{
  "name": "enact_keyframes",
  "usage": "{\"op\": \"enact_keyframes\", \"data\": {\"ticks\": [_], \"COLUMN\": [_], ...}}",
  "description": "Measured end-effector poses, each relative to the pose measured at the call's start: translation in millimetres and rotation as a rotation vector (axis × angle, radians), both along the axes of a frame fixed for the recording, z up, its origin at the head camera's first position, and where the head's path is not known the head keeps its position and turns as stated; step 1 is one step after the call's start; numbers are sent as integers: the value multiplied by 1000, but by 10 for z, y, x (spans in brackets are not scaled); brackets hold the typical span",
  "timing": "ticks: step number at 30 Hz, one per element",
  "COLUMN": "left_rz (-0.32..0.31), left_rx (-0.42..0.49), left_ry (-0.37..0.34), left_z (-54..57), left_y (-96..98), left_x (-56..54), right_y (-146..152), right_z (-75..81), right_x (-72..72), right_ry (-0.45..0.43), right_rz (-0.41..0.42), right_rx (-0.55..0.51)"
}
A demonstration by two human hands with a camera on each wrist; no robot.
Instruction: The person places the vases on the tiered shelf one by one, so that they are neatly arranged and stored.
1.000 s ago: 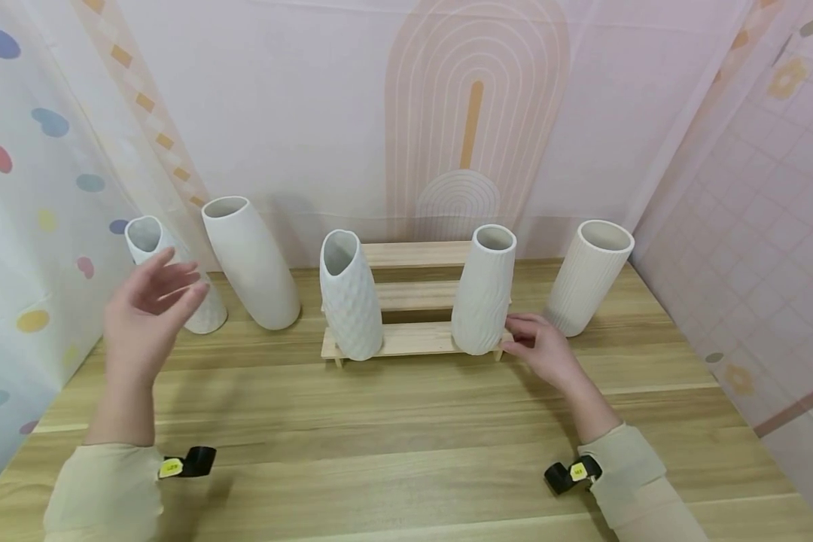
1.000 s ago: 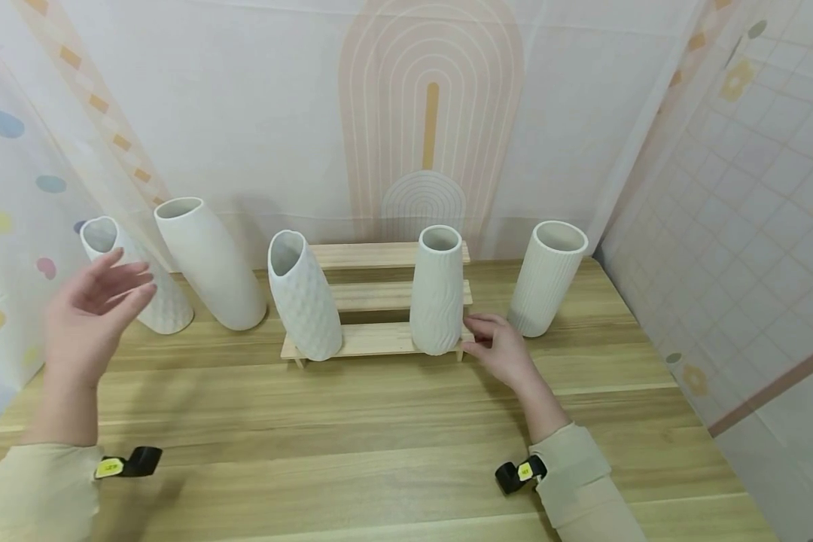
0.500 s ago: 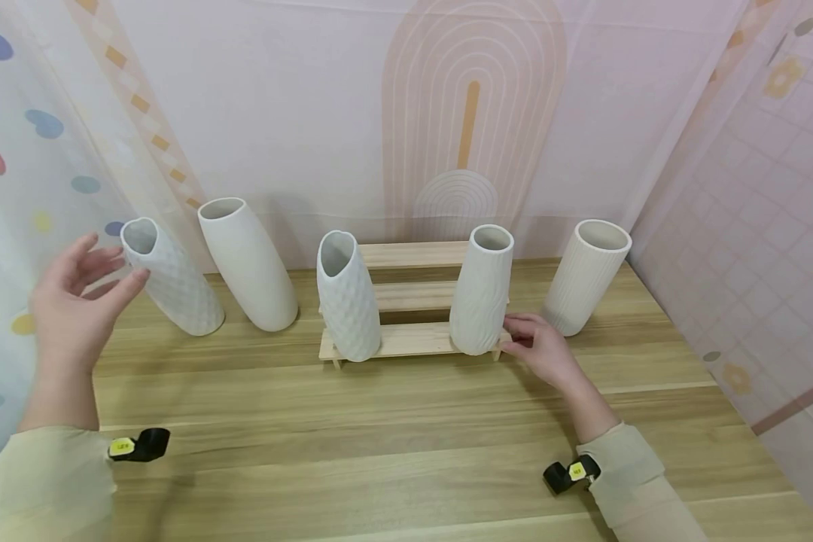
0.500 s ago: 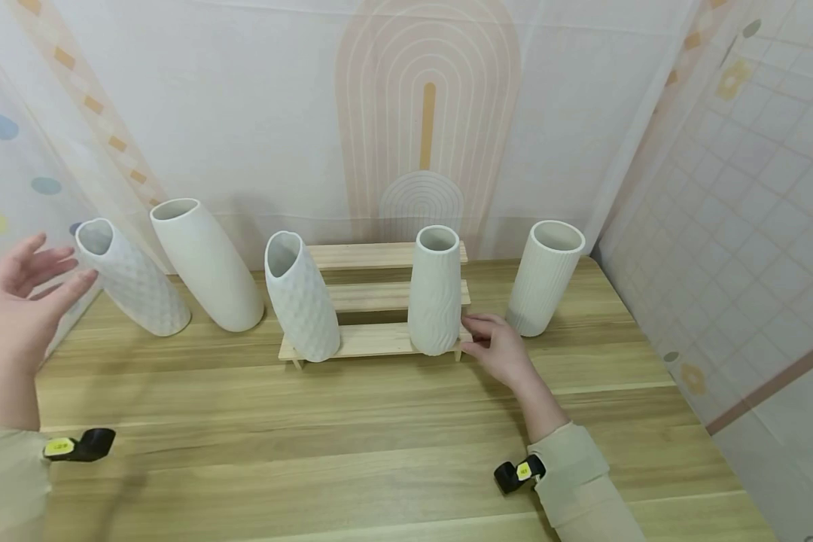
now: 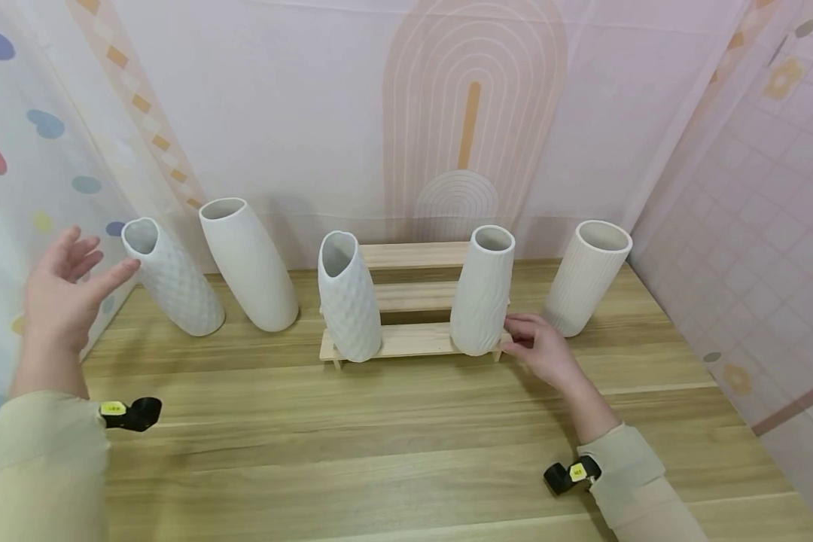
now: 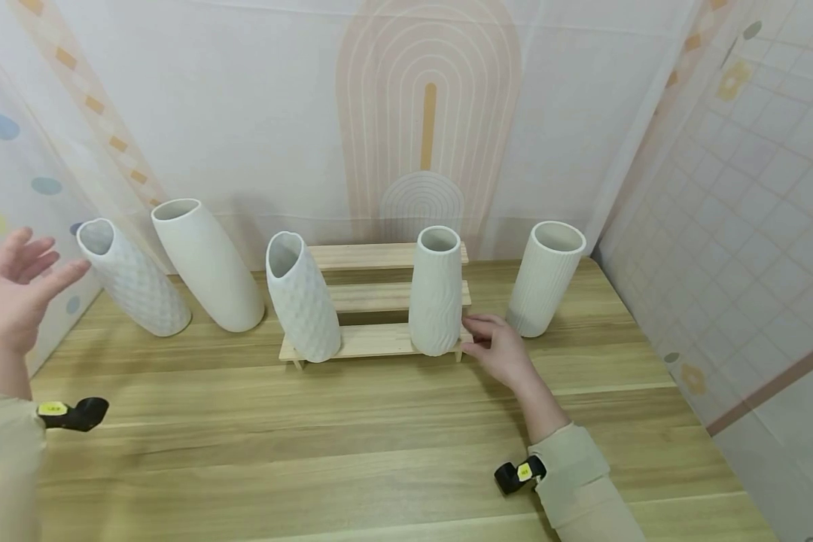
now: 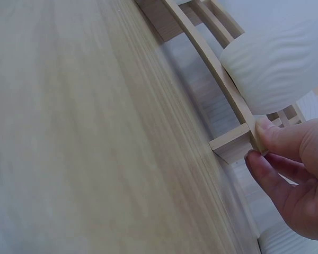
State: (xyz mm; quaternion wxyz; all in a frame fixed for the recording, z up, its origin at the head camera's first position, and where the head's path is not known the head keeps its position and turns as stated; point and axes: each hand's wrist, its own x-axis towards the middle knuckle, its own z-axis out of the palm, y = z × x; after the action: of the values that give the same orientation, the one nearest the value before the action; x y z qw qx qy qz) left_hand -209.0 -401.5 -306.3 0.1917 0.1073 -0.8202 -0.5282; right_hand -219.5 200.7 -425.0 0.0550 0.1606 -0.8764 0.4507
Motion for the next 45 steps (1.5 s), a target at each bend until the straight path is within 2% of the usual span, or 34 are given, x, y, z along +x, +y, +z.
{"op": "enact_keyframes", "data": {"ticks": [7,11,16,18,21,25,29,34,39,45], "left_rz": [-63,-120,-218,-223,-185,-111,-49,-1,63,91], "left_rx": [14,103,209,229,231,283,320,368,359,352], "left_ry": [-30,18,126,150,132,91,131,198,190,207], "left_z": [-104,-157,-200,-205,-207,-213,-216,-228,-243,-274], "left_y": [-7,17,64,89,121,148,182,213,235,271], "left_x": [-103,-181,-270,-287,-294,-284,-280,-263,-225,-170], "right_y": [-1,-2,-3,-3,-3,-6,-4,-3,-4,2], "right_z": [-3,-1,0,0,2,3,2,3,8,15], "right_x": [-2,-5,-6,-8,-8,-7,-8,-11,-9,8], "right_ry": [0,2,4,5,5,9,12,14,12,12], "right_rz": [-3,-3,1,2,2,5,5,2,3,0], "right_rx": [-3,-4,-2,-1,-1,1,8,7,6,16]}}
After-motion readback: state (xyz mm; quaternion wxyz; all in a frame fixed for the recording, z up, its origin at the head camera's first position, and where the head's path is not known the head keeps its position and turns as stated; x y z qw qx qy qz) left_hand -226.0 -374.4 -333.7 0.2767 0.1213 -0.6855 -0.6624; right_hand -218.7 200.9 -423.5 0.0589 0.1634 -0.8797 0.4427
